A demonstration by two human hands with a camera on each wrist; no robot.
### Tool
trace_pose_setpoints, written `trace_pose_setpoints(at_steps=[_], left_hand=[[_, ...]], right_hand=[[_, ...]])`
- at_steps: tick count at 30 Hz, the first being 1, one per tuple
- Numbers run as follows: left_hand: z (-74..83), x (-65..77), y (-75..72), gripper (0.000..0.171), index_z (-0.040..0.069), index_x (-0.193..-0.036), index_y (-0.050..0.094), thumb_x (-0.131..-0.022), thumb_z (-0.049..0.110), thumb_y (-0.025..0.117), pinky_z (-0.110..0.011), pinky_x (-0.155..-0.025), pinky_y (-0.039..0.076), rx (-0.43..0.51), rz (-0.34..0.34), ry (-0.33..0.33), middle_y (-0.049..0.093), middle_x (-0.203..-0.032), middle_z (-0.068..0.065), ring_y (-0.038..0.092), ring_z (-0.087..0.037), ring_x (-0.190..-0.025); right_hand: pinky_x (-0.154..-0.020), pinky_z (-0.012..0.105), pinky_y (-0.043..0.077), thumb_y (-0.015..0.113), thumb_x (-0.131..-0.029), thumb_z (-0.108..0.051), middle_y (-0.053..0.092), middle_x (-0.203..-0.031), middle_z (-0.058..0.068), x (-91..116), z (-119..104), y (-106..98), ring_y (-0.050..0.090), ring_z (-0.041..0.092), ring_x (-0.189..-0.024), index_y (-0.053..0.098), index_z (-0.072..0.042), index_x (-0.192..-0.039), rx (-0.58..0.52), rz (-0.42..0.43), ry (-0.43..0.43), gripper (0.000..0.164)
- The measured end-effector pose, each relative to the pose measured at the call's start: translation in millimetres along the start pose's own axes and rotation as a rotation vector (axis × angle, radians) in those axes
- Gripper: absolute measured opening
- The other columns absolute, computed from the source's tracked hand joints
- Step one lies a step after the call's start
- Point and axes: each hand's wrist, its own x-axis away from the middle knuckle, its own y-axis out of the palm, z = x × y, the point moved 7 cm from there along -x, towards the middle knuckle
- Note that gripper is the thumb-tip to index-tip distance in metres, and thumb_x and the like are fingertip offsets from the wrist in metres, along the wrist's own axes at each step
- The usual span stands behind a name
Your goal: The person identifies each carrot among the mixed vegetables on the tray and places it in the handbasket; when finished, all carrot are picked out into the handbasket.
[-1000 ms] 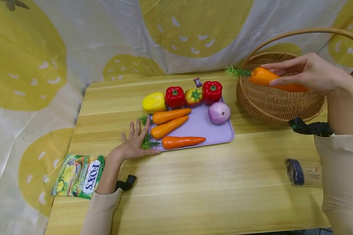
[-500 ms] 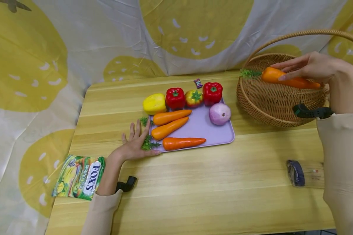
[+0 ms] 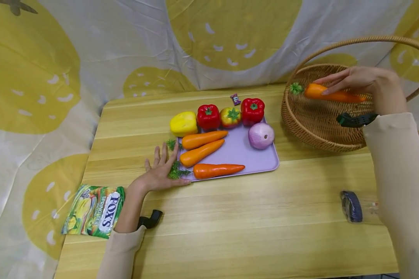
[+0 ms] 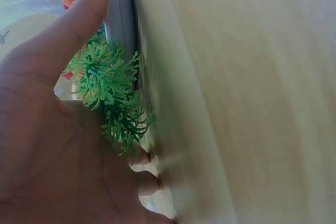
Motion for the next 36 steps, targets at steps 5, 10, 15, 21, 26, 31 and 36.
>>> trace_pose_setpoints(at_steps=[5,10,15,21,26,31,36], left_hand=[[1.1,-1.6,0.2,0.123,0.025,-0.165,-0.019,-0.089,0.063,0.071,-0.081,-0.112,-0.018,-0.005,-0.004,-0.001,-0.032,-0.167,-0.022,-0.031,-0.047,-0.154],[3.1,-2.6,-0.4,0.123,0.025,-0.165,-0.018,-0.089,0.064,0.071,-0.081,-0.113,-0.018,-0.015,-0.005,0.001,-0.032,-0.167,-0.022,-0.031,-0.046,-0.154],[1.6,-4.4,0.1,0.124,0.025,-0.165,-0.018,-0.089,0.065,0.071,-0.081,-0.113,-0.017,-0.024,-0.01,0.002,-0.032,-0.167,-0.022,-0.032,-0.046,-0.154],[1.8,-4.6,1.1,0.124,0.025,-0.165,-0.018,-0.089,0.065,0.07,-0.081,-0.113,-0.017,-0.019,-0.014,-0.003,-0.032,-0.167,-0.022,-0.032,-0.046,-0.154],[1.9,-4.3,0.3,0.123,0.025,-0.165,-0.019,-0.089,0.065,0.07,-0.081,-0.113,-0.017,-0.026,-0.014,-0.007,-0.032,-0.167,-0.022,-0.032,-0.046,-0.154],[2.0,-5.9,-1.1,0.123,0.025,-0.165,-0.019,-0.089,0.064,0.07,-0.081,-0.112,-0.018,-0.024,-0.011,-0.006,-0.032,-0.167,-0.022,-0.032,-0.047,-0.154],[2.4,-6.6,-2.0,0.123,0.025,-0.165,-0.019,-0.089,0.064,0.07,-0.081,-0.113,-0.018,-0.026,-0.009,-0.006,-0.032,-0.167,-0.022,-0.032,-0.046,-0.154]], right_hand=[[-0.123,0.073,0.005,0.058,-0.107,-0.034,-0.013,-0.174,0.015,-17,17,10,-0.013,0.049,-0.157,0.027,-0.044,-0.161,-0.096,-0.075,-0.011,0.063],[-0.125,0.069,0.0,0.057,-0.108,-0.026,-0.013,-0.174,0.013,-31,32,22,-0.018,0.044,-0.158,0.033,-0.048,-0.158,-0.17,-0.12,-0.025,0.06],[-0.129,0.061,-0.001,0.057,-0.108,-0.019,-0.013,-0.175,0.007,-41,41,33,-0.017,0.036,-0.16,0.041,-0.057,-0.149,-0.275,-0.158,-0.005,0.059],[-0.13,0.057,0.005,0.061,-0.105,-0.019,-0.002,-0.175,0.004,-45,41,34,-0.009,0.035,-0.161,0.046,-0.056,-0.147,-0.26,-0.141,0.002,0.057],[-0.129,0.061,-0.004,0.06,-0.105,-0.015,-0.005,-0.175,0.007,-45,37,34,-0.019,0.035,-0.159,0.047,-0.053,-0.148,-0.281,-0.156,-0.004,0.059],[-0.127,0.066,-0.002,0.062,-0.105,-0.023,0.005,-0.175,-0.003,-39,31,30,-0.013,0.036,-0.16,0.046,-0.054,-0.148,-0.263,-0.124,0.011,0.056],[-0.129,0.055,0.021,0.059,-0.107,-0.026,0.059,-0.137,-0.031,-28,19,15,0.051,-0.002,-0.137,0.044,-0.055,-0.148,-0.3,-0.065,0.018,0.053]])
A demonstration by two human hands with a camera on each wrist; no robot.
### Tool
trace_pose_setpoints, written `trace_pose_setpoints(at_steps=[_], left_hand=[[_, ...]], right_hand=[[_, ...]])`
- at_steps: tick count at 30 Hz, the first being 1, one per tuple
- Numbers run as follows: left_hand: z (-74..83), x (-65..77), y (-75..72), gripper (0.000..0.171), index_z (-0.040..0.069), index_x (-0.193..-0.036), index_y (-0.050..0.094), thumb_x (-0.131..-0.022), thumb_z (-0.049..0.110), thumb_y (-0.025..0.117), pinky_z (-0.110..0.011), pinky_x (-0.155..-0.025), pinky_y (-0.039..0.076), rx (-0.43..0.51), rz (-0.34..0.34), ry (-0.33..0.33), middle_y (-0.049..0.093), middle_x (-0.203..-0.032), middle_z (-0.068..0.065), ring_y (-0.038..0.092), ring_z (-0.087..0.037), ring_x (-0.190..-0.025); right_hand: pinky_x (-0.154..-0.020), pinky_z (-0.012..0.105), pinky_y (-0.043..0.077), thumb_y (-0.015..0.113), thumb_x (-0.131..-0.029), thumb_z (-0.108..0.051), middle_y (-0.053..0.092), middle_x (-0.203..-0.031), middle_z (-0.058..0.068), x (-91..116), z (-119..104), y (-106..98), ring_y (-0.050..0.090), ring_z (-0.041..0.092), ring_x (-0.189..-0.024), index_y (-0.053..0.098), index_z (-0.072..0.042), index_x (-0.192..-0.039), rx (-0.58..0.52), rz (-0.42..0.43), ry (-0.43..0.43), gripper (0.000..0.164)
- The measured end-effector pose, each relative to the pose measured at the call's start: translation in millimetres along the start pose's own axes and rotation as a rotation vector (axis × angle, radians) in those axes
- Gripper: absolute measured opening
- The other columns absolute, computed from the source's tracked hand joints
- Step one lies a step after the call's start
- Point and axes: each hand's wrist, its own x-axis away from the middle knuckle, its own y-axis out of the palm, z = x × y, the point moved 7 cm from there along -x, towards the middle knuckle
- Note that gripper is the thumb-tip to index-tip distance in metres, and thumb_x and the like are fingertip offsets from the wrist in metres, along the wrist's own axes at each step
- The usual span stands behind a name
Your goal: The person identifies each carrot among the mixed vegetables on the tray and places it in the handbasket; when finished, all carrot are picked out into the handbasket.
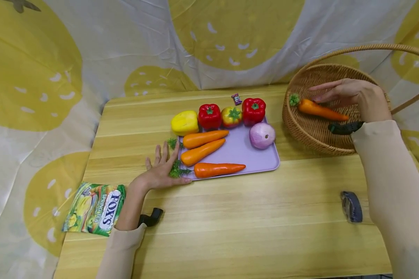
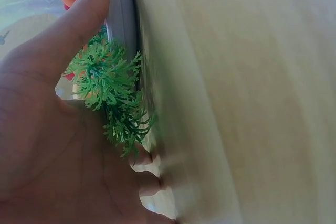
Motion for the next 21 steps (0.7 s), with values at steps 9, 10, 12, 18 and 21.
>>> trace_pose_setpoints(at_steps=[9,10,12,18,21], left_hand=[[0.8,-1.2,1.2,0.124,0.026,-0.165,-0.018,-0.088,0.065,0.071,-0.081,-0.113,-0.017,0.008,-0.003,-0.003,-0.03,-0.167,-0.022,-0.031,-0.046,-0.154],[0.8,-1.4,1.3,0.123,0.026,-0.165,-0.018,-0.088,0.065,0.071,-0.081,-0.113,-0.017,0.009,-0.003,-0.002,-0.03,-0.167,-0.022,-0.031,-0.046,-0.154],[1.9,-1.1,0.9,0.123,0.026,-0.165,-0.018,-0.089,0.065,0.071,-0.081,-0.113,-0.018,0.01,-0.002,-0.001,-0.03,-0.167,-0.022,-0.031,-0.046,-0.154],[1.3,-0.8,0.6,0.123,0.026,-0.165,-0.019,-0.089,0.065,0.07,-0.081,-0.112,-0.017,0.017,0.0,-0.005,-0.03,-0.167,-0.022,-0.032,-0.046,-0.154],[0.2,-1.1,0.3,0.123,0.026,-0.164,-0.019,-0.089,0.065,0.07,-0.081,-0.112,-0.018,0.017,0.0,-0.008,-0.031,-0.167,-0.022,-0.032,-0.046,-0.154]], right_hand=[[-0.089,0.02,0.058,0.054,-0.108,-0.017,0.065,-0.127,-0.028,37,-49,-7,0.067,-0.005,-0.111,0.046,-0.032,-0.156,-0.063,0.132,-0.169,0.051],[-0.089,0.02,0.058,0.054,-0.108,-0.018,0.065,-0.129,-0.027,42,-52,-5,0.067,-0.004,-0.111,0.044,-0.029,-0.158,-0.052,0.151,-0.188,0.052],[-0.09,0.02,0.058,0.056,-0.107,-0.019,0.065,-0.132,-0.023,50,-57,1,0.068,-0.003,-0.114,0.041,-0.024,-0.16,-0.057,0.179,-0.215,0.055],[-0.095,0.018,0.056,0.053,-0.108,-0.01,0.062,-0.144,-0.012,71,-73,27,0.066,0.0,-0.122,0.038,-0.013,-0.161,0.037,0.169,-0.386,0.055],[-0.097,0.016,0.054,0.053,-0.108,-0.008,0.059,-0.147,-0.008,82,-80,42,0.063,-0.001,-0.125,0.039,-0.013,-0.16,0.083,0.176,-0.452,0.055]])
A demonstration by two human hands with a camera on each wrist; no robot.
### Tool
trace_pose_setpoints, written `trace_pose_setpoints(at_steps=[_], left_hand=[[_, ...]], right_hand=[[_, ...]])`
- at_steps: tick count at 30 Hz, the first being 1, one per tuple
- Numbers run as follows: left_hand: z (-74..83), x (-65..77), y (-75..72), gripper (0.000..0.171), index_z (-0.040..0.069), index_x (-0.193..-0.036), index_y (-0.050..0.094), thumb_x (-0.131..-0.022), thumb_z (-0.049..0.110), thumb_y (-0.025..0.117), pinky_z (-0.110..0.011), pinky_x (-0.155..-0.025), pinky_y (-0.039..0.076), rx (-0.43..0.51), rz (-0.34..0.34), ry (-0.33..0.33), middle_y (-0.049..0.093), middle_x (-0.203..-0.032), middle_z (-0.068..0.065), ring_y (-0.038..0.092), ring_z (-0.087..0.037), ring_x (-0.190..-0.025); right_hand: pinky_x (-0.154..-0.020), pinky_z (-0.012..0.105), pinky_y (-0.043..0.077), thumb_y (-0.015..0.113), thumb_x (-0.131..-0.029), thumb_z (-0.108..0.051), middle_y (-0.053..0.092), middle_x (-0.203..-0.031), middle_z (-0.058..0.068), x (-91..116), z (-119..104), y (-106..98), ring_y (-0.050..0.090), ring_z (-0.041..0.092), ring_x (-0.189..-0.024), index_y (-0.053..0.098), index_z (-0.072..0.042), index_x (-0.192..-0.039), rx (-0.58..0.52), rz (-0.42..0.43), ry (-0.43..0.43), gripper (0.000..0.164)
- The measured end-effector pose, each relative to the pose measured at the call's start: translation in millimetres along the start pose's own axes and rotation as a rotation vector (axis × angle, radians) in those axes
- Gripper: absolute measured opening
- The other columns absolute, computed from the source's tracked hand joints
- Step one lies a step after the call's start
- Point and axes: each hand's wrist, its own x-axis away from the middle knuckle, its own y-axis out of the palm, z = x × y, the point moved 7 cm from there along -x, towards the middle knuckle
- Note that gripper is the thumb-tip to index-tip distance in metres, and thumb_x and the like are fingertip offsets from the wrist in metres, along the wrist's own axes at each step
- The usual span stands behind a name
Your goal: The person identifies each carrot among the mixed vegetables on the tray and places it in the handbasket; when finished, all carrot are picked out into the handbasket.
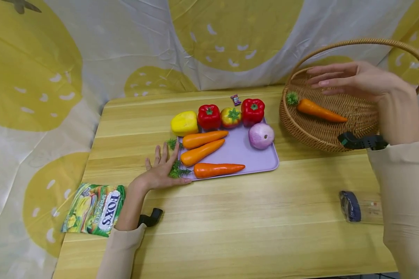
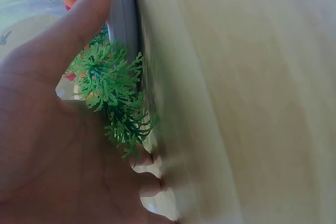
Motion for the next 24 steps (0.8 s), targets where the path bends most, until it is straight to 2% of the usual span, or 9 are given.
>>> trace_pose_setpoints(at_steps=[3,6,12,18,24], left_hand=[[-0.1,-0.2,-0.2,0.124,0.027,-0.164,-0.019,-0.088,0.067,0.07,-0.08,-0.112,-0.019,0.005,0.002,0.004,-0.031,-0.167,-0.022,-0.032,-0.046,-0.153],[1.1,-1.6,0.3,0.125,0.029,-0.164,-0.019,-0.086,0.071,0.069,-0.08,-0.113,-0.02,0.021,0.004,0.011,-0.031,-0.167,-0.022,-0.033,-0.045,-0.154],[4.7,-3.3,1.8,0.127,0.029,-0.165,-0.018,-0.084,0.072,0.071,-0.08,-0.112,-0.02,0.036,0.011,0.031,-0.029,-0.167,-0.023,-0.032,-0.046,-0.154],[-0.3,-6.5,5.0,0.129,0.031,-0.164,-0.018,-0.082,0.076,0.07,-0.08,-0.112,-0.022,0.042,0.021,0.037,-0.031,-0.167,-0.021,-0.033,-0.045,-0.154],[-5.9,-9.6,7.8,0.129,0.036,-0.163,-0.021,-0.079,0.082,0.066,-0.081,-0.111,-0.022,0.046,0.042,0.038,-0.032,-0.167,-0.018,-0.034,-0.043,-0.154]], right_hand=[[-0.097,0.012,0.051,0.055,-0.107,-0.011,0.059,-0.148,-0.007,9,-9,13,0.061,-0.003,-0.127,0.043,-0.015,-0.158,0.059,0.028,-0.028,0.053],[-0.095,0.009,0.048,0.06,-0.105,-0.013,0.062,-0.145,-0.007,16,-16,25,0.062,-0.003,-0.125,0.048,-0.017,-0.155,0.061,0.081,-0.039,0.052],[-0.096,0.013,0.053,0.063,-0.102,-0.006,0.065,-0.142,-0.002,20,-30,59,0.064,0.006,-0.123,0.052,-0.01,-0.152,-0.056,0.154,-0.172,0.051],[-0.097,0.017,0.054,0.064,-0.1,-0.002,0.067,-0.139,0.006,14,-43,104,0.063,0.016,-0.125,0.057,-0.005,-0.147,-0.201,0.16,-0.295,0.047],[-0.098,0.022,0.054,0.071,-0.097,-0.004,0.069,-0.135,0.004,-1,-52,146,0.062,0.021,-0.125,0.061,-0.006,-0.144,-0.22,0.152,-0.293,0.048]])
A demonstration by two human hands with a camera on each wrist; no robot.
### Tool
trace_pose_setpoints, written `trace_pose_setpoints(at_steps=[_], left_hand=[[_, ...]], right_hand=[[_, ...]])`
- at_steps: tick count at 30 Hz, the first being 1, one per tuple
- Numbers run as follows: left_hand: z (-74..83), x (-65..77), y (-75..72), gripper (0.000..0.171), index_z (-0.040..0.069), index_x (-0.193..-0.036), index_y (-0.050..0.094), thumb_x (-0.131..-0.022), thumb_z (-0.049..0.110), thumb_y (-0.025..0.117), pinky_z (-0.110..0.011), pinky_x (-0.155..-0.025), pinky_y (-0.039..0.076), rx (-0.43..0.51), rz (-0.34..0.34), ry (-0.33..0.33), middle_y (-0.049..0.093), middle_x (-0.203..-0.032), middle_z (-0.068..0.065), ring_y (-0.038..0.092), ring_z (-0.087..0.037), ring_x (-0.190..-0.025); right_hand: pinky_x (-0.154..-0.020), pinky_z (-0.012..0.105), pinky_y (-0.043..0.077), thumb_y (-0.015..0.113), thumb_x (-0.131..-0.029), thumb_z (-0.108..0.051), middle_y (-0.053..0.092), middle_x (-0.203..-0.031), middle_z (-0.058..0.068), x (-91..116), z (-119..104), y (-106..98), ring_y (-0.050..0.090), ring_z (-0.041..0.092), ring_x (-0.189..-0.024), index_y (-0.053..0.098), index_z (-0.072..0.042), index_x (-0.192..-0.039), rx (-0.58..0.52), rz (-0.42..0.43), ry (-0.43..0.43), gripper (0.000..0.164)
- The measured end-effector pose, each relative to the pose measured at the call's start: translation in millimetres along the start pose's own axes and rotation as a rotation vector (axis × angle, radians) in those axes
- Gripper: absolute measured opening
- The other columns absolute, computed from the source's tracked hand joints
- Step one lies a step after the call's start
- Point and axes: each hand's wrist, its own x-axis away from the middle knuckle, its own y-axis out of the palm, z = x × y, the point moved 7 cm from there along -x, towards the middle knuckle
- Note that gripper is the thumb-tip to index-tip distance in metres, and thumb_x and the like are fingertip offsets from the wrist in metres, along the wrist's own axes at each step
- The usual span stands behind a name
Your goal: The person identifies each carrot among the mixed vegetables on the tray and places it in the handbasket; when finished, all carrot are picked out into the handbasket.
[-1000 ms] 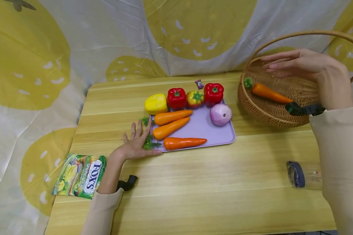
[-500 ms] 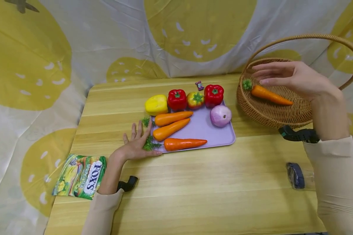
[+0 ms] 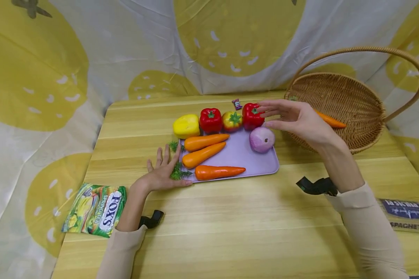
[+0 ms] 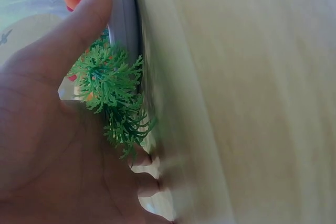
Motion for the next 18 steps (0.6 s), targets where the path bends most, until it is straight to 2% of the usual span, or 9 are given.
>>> trace_pose_setpoints(at_steps=[4,7,10,14,18], left_hand=[[-2.4,-1.6,1.3,0.129,0.037,-0.162,-0.022,-0.079,0.082,0.067,-0.08,-0.111,-0.023,-0.007,-0.008,-0.007,-0.033,-0.168,-0.017,-0.035,-0.042,-0.154],[-5.0,-2.4,2.7,0.13,0.037,-0.162,-0.022,-0.079,0.081,0.067,-0.078,-0.112,-0.023,-0.013,-0.012,-0.017,-0.033,-0.168,-0.016,-0.035,-0.041,-0.154],[-5.8,-2.9,3.1,0.13,0.036,-0.162,-0.021,-0.079,0.08,0.069,-0.078,-0.112,-0.023,-0.011,-0.016,-0.018,-0.034,-0.167,-0.016,-0.036,-0.04,-0.153],[-6.0,-4.3,3.2,0.129,0.037,-0.162,-0.022,-0.08,0.08,0.069,-0.077,-0.113,-0.023,-0.018,-0.014,-0.018,-0.034,-0.167,-0.015,-0.037,-0.038,-0.153],[-4.1,-2.7,3.1,0.129,0.037,-0.162,-0.022,-0.08,0.08,0.068,-0.077,-0.113,-0.023,-0.019,-0.014,-0.022,-0.035,-0.167,-0.015,-0.037,-0.038,-0.153]], right_hand=[[-0.097,0.024,0.055,0.076,-0.093,-0.006,0.07,-0.132,0.004,-8,7,31,0.064,0.022,-0.121,0.063,-0.01,-0.141,0.062,-0.045,0.003,0.05],[-0.099,0.026,0.054,0.078,-0.093,-0.009,0.069,-0.135,0.004,-13,14,55,0.064,0.019,-0.12,0.064,-0.012,-0.141,0.112,-0.117,-0.01,0.051],[-0.101,0.033,0.056,0.079,-0.092,-0.011,0.068,-0.14,0.006,-16,23,77,0.064,0.019,-0.123,0.063,-0.012,-0.142,0.126,-0.184,-0.007,0.053],[-0.106,0.048,0.054,0.08,-0.091,-0.011,0.065,-0.143,0.013,-17,34,99,0.063,0.03,-0.127,0.064,-0.01,-0.141,0.119,-0.238,0.005,0.052],[-0.112,0.054,0.048,0.078,-0.092,-0.01,0.064,-0.143,0.018,-17,43,117,0.059,0.04,-0.13,0.064,-0.005,-0.14,0.098,-0.293,0.006,0.05]])
